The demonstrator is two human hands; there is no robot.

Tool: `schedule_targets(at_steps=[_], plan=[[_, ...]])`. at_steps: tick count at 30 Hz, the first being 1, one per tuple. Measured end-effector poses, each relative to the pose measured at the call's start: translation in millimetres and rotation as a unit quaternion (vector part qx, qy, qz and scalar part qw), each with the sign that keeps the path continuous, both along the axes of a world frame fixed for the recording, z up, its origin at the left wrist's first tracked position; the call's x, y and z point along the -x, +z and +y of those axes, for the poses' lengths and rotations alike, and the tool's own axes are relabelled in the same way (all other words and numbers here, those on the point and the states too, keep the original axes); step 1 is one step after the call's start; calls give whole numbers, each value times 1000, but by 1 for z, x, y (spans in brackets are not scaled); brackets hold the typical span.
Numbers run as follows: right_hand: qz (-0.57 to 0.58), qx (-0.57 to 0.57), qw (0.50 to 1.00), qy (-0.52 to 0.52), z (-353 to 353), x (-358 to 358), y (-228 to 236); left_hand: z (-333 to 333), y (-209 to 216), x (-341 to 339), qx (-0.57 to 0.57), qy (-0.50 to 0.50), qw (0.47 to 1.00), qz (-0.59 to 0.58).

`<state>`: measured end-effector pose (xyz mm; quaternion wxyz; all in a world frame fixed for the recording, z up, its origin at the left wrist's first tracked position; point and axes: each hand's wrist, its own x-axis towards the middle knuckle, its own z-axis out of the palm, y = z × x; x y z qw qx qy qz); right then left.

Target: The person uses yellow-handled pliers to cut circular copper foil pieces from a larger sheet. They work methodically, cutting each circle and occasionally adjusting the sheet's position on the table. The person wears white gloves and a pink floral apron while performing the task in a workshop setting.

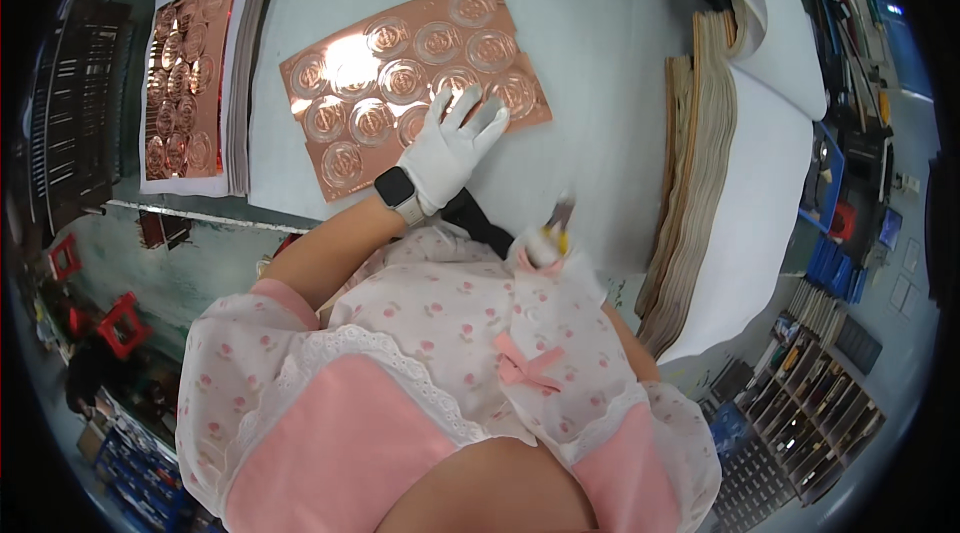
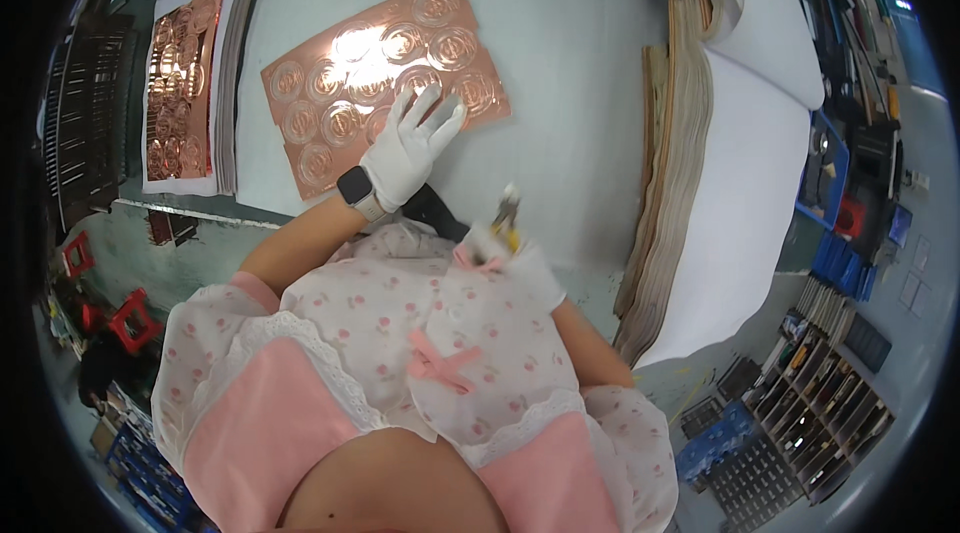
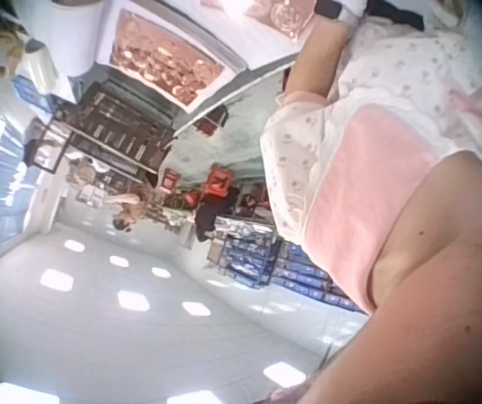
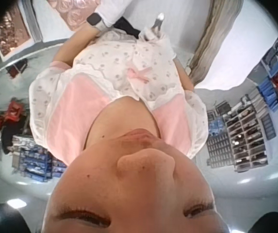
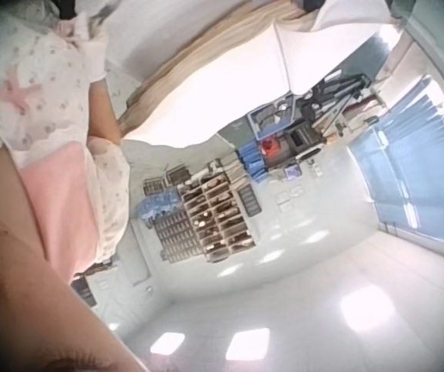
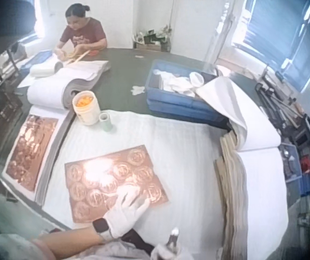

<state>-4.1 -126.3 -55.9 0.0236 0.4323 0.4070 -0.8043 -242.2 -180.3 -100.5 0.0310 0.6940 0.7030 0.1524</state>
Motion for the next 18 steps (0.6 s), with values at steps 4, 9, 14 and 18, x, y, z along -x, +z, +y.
schedule_targets(at_steps=[4,9,14,18], plan=[[-219,-250,931,149,62,11,-3,-32,5,-4,-22,-65,995,-68],[-256,-265,869,331,88,3,-4,-43,8,0,-40,-21,995,-86],[-287,-283,778,482,101,32,14,-10,3,2,-40,17,999,-31],[-282,-304,707,572,108,47,17,-5,-16,-1,-33,40,999,6]])
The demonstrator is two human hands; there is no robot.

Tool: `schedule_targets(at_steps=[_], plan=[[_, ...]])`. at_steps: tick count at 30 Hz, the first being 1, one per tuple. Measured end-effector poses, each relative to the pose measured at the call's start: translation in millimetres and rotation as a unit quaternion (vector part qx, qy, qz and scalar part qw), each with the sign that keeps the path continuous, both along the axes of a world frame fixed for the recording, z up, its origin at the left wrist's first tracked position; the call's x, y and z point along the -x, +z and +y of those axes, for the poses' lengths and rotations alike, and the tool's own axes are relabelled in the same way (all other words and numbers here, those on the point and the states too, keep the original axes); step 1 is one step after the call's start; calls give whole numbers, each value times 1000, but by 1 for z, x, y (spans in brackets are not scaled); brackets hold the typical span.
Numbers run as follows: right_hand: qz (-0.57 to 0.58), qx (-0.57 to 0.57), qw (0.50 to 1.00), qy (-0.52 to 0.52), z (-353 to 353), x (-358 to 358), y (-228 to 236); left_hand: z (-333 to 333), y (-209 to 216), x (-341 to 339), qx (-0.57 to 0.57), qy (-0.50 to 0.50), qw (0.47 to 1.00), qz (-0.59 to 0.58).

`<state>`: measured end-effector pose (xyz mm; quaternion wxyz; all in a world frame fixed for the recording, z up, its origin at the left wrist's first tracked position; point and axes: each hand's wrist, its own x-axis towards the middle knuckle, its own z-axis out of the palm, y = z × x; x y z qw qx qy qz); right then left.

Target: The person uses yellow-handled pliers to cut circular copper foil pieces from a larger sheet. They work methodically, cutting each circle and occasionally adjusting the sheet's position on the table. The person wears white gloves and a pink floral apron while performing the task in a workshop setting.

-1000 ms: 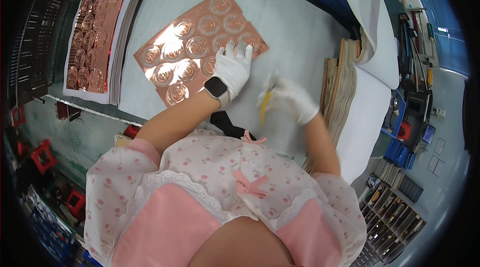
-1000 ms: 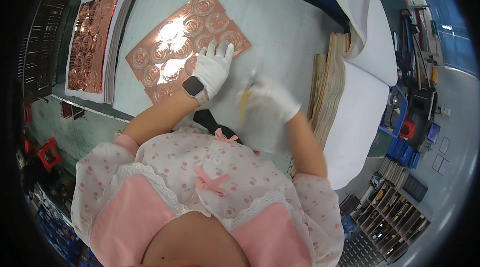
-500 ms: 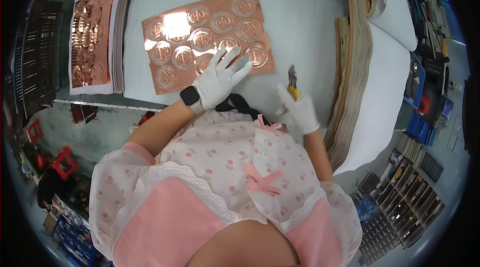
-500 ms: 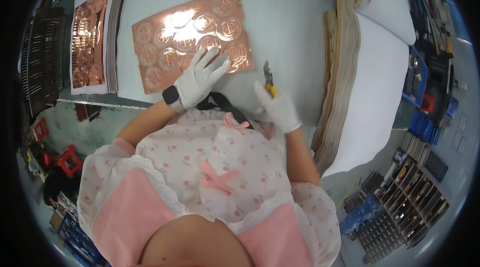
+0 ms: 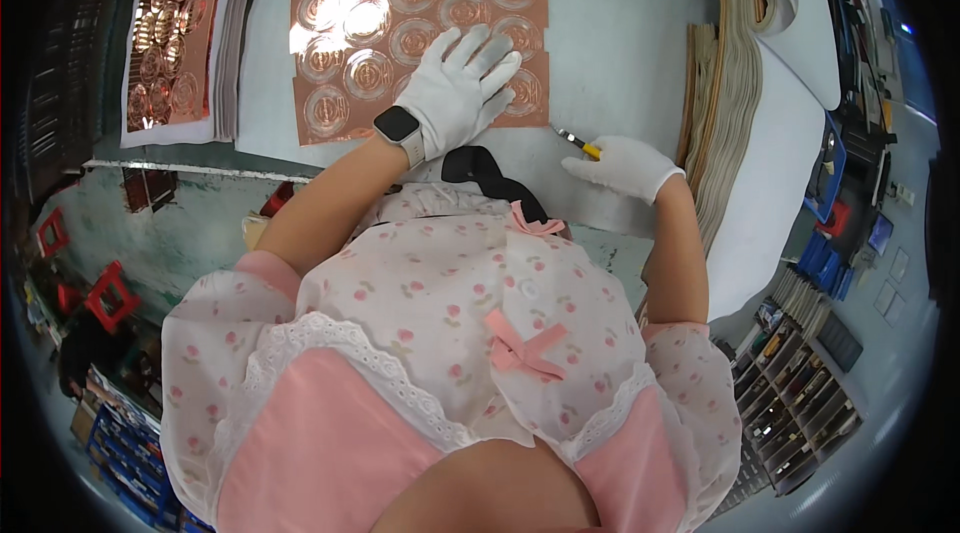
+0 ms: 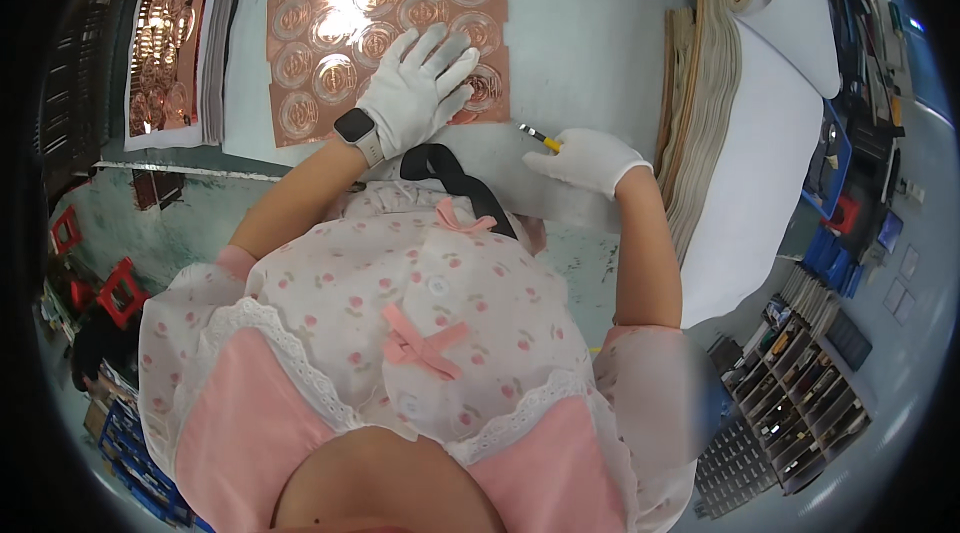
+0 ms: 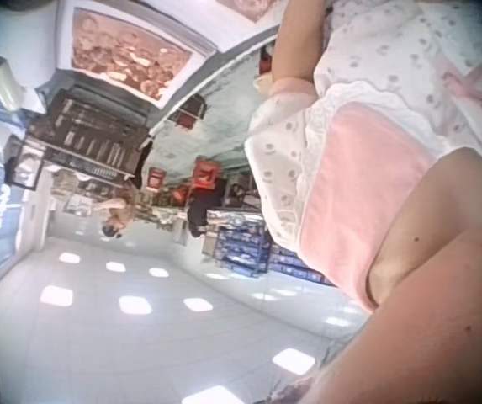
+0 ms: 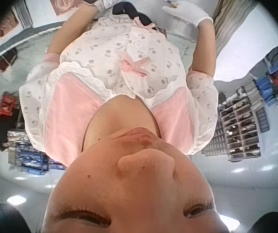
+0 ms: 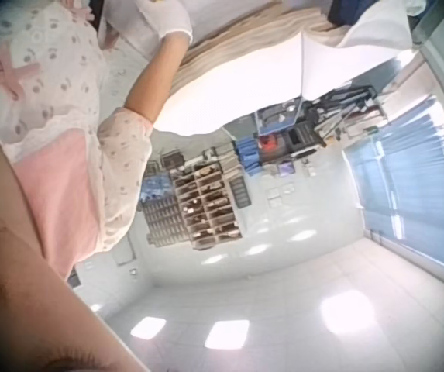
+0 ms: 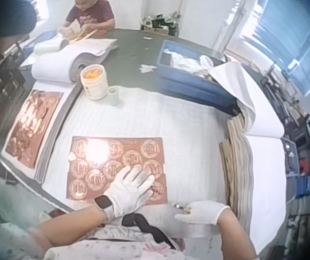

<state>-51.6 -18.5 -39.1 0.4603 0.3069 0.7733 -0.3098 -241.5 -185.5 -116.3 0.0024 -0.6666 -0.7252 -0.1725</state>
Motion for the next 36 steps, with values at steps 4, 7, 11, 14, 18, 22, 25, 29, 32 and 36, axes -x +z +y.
schedule_targets(at_steps=[4,7,11,14,18,22,25,29,32,36], plan=[[-28,24,999,9,5,9,-2,0,-1,1,-1,-2,1000,-10],[-3,6,1000,20,6,11,2,0,-3,1,-5,-1,1000,-10],[13,-17,999,48,6,13,4,0,-4,1,-4,-1,1000,-11],[-20,-27,999,41,0,28,16,1,-3,1,-1,-2,1000,-8],[-65,-57,992,87,0,32,11,7,1,-2,15,-20,1000,-12],[-38,-41,994,90,6,24,4,9,-2,-5,17,-38,999,-20],[-9,-15,999,47,9,15,1,11,-2,-6,16,-43,999,-22],[-4,12,998,-63,5,13,-4,11,-2,-7,11,-45,999,-28],[8,15,997,-72,5,13,-8,11,-3,-6,9,-47,998,-28],[3,10,1000,-28,7,20,-2,11,-6,-6,6,-45,998,-34]])
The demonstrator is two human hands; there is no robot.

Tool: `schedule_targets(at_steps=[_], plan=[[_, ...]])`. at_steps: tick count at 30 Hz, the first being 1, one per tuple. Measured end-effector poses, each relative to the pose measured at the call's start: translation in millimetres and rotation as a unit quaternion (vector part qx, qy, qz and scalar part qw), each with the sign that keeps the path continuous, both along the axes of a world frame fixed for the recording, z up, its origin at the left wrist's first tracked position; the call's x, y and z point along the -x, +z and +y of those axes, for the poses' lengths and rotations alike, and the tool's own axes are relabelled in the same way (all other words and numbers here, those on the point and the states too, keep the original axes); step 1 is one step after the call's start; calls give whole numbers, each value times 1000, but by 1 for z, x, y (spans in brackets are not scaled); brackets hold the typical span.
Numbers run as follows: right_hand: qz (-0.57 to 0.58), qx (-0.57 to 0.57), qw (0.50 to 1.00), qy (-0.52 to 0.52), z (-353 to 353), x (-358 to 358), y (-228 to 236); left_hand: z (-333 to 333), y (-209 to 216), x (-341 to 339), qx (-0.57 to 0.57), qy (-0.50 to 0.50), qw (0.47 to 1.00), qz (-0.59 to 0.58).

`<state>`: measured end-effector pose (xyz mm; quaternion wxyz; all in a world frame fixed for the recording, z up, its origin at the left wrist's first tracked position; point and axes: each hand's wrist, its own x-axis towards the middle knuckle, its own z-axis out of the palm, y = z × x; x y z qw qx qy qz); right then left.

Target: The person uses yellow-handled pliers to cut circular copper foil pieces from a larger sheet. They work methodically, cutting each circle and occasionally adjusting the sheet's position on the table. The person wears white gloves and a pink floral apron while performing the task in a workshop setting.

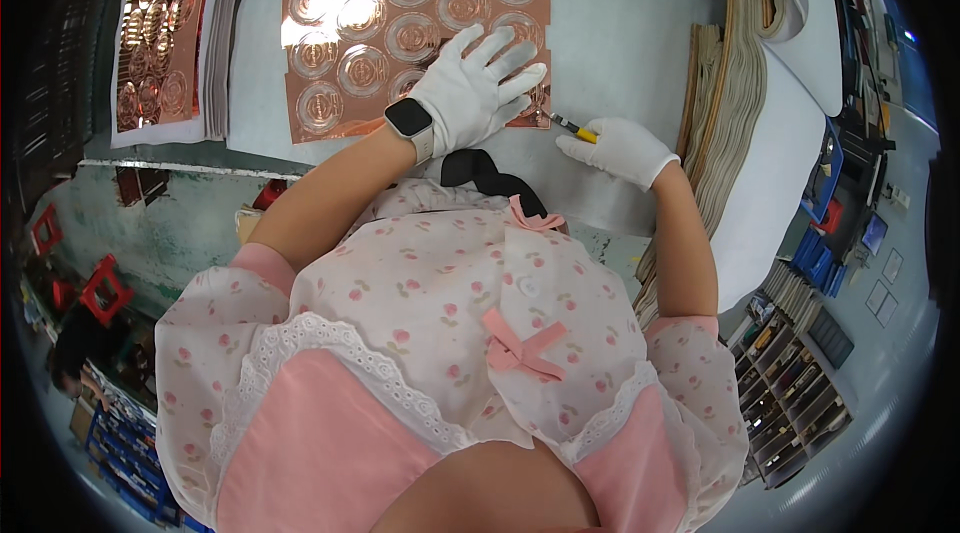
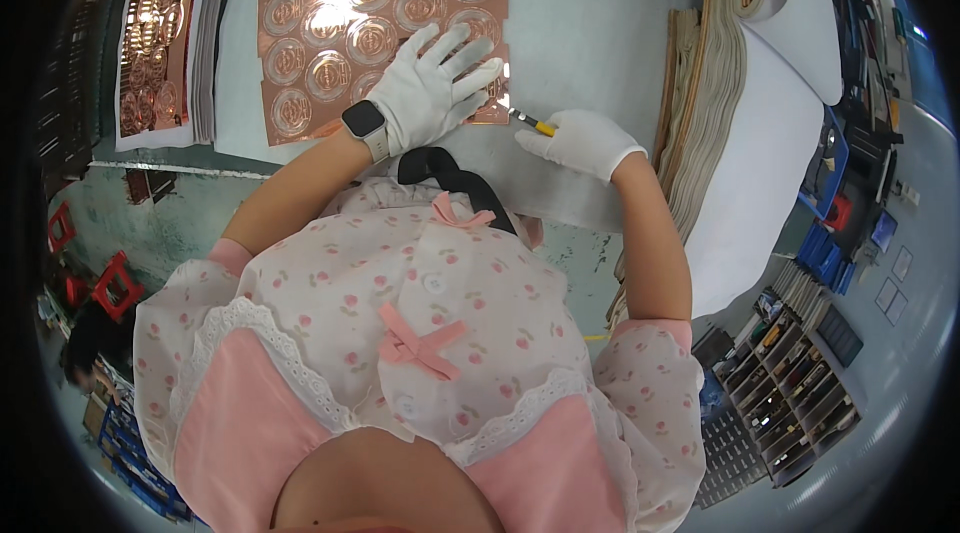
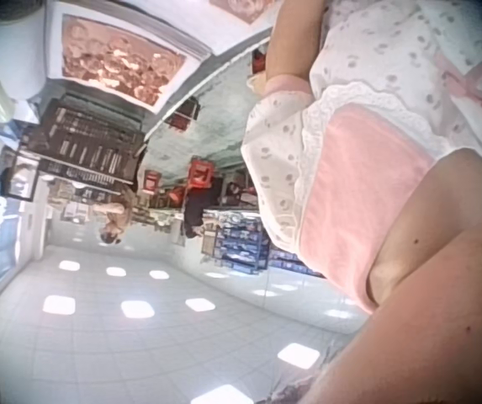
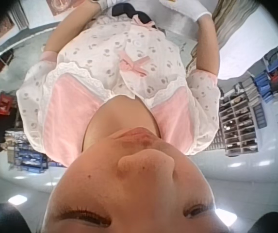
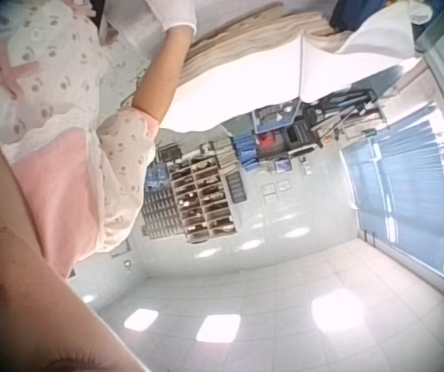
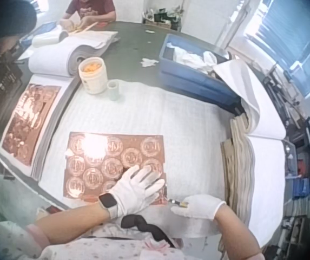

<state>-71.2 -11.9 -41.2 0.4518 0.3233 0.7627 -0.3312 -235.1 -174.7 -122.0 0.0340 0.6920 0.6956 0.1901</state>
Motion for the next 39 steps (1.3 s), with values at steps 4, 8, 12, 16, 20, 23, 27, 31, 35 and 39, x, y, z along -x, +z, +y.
schedule_targets(at_steps=[4,8,12,16,20,23,27,31,35,39], plan=[[16,-21,999,45,2,-2,-3,0,3,0,-3,-3,1000,4],[26,-28,997,63,4,-4,-3,0,3,0,-2,-3,1000,3],[20,-32,998,56,3,-3,0,0,2,1,-7,-4,1000,2],[12,-32,997,65,3,-1,1,0,1,0,-1,-1,1000,4],[34,-91,992,85,-3,-4,-9,0,0,0,-3,2,1000,-5],[15,-121,989,83,-8,-2,-10,0,-1,0,-2,1,1000,-7],[-13,-105,988,109,-3,0,-12,-1,1,-1,-3,0,1000,4],[12,-31,998,58,5,-13,-3,-1,0,0,-13,1,1000,3],[1,-14,1000,14,-3,-26,-3,0,1,-1,-15,1,1000,-2],[56,-35,998,-10,-11,-27,-5,-1,1,0,-22,8,1000,-9]])
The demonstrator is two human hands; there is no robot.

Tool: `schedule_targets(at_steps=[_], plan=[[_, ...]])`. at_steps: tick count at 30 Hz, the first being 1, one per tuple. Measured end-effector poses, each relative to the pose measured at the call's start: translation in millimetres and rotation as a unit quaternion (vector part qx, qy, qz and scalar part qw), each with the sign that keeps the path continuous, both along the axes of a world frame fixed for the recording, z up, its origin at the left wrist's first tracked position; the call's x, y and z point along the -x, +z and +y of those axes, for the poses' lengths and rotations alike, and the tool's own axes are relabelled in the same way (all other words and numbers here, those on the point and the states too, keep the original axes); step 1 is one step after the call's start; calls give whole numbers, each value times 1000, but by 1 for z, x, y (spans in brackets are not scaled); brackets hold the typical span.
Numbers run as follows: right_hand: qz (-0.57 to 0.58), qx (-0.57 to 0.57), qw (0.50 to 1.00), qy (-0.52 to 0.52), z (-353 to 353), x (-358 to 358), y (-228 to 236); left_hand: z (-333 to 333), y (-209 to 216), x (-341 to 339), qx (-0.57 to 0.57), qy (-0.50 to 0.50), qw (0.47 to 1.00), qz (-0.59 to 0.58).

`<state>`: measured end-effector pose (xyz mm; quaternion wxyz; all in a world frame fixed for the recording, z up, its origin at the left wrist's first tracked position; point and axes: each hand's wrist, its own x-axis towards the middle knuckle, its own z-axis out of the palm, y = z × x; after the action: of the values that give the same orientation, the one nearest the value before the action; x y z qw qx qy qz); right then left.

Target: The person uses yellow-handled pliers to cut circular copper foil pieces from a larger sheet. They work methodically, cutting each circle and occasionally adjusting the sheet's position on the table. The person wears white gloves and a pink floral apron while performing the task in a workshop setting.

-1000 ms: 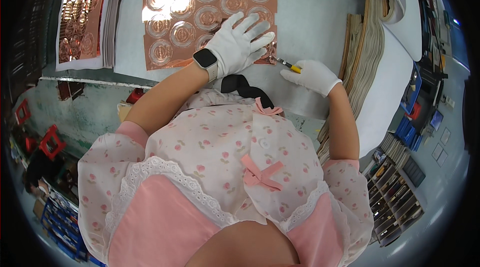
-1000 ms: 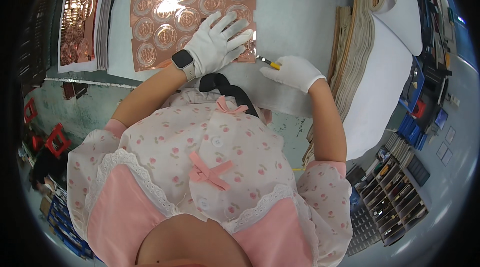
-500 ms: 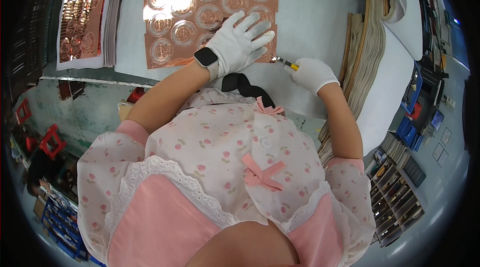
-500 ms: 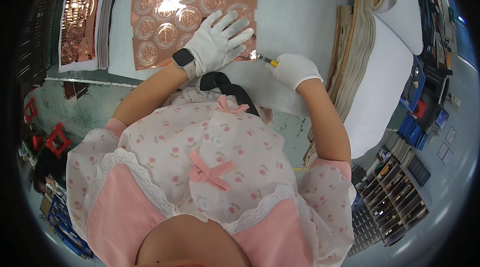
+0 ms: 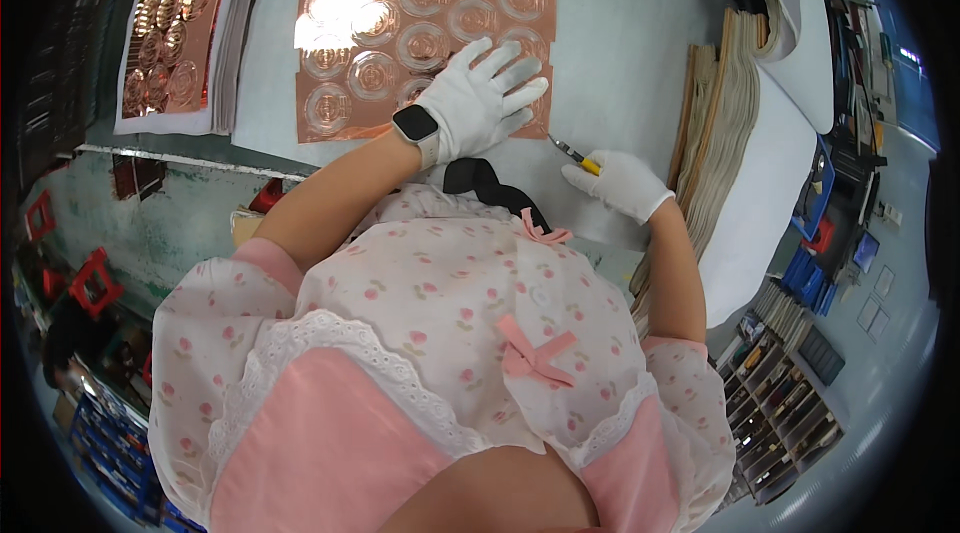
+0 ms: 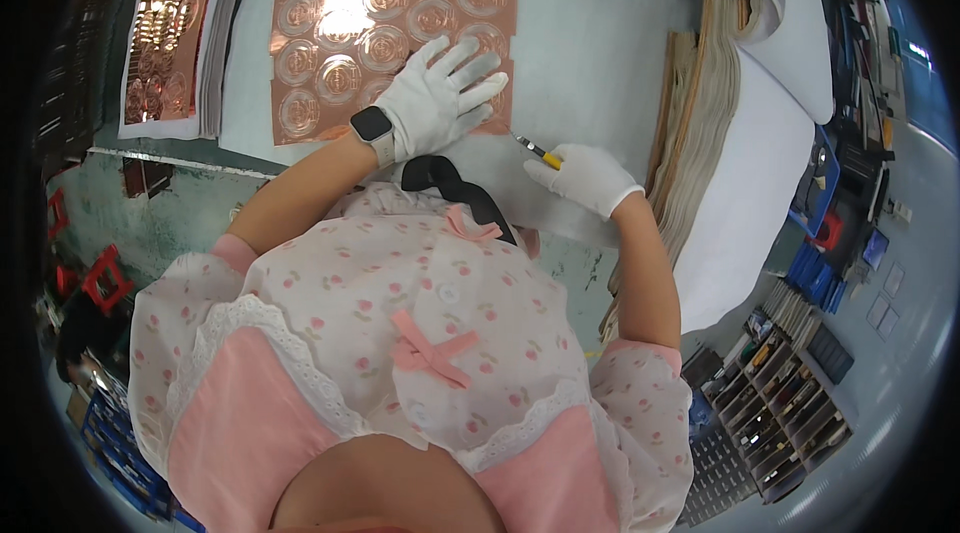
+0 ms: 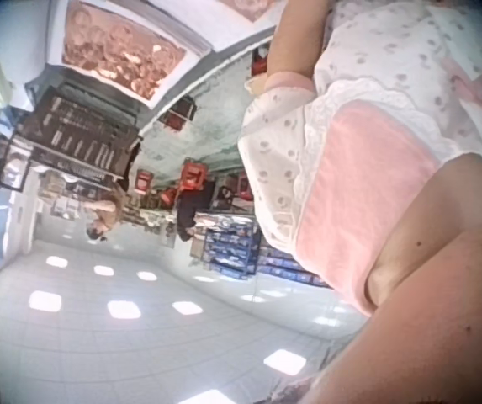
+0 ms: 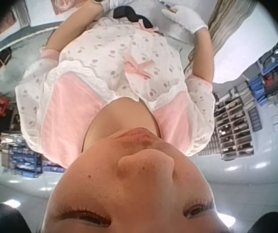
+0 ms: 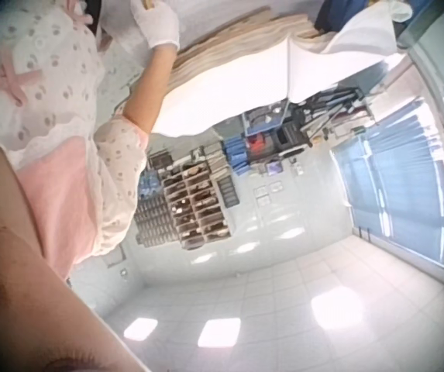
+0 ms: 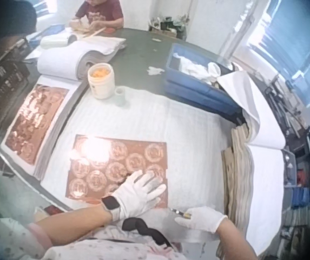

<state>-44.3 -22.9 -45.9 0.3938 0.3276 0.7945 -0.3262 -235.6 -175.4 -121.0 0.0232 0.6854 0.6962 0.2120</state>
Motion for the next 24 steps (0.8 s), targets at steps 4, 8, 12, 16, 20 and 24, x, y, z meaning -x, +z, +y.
schedule_targets(at_steps=[4,8,12,16,20,24], plan=[[26,36,988,-145,-15,6,4,-11,6,-5,-7,-6,1000,1],[18,21,983,-180,-33,7,-1,-53,15,-4,10,-17,999,-31],[106,101,919,-365,-52,-3,-12,-108,31,9,17,59,991,-123],[169,181,886,-393,-73,5,-10,-165,36,19,-7,204,968,-147],[163,174,908,-344,-97,24,-13,-219,22,31,-81,505,782,-357],[153,151,954,-206,-121,64,-17,-236,32,73,-132,489,481,-716]])
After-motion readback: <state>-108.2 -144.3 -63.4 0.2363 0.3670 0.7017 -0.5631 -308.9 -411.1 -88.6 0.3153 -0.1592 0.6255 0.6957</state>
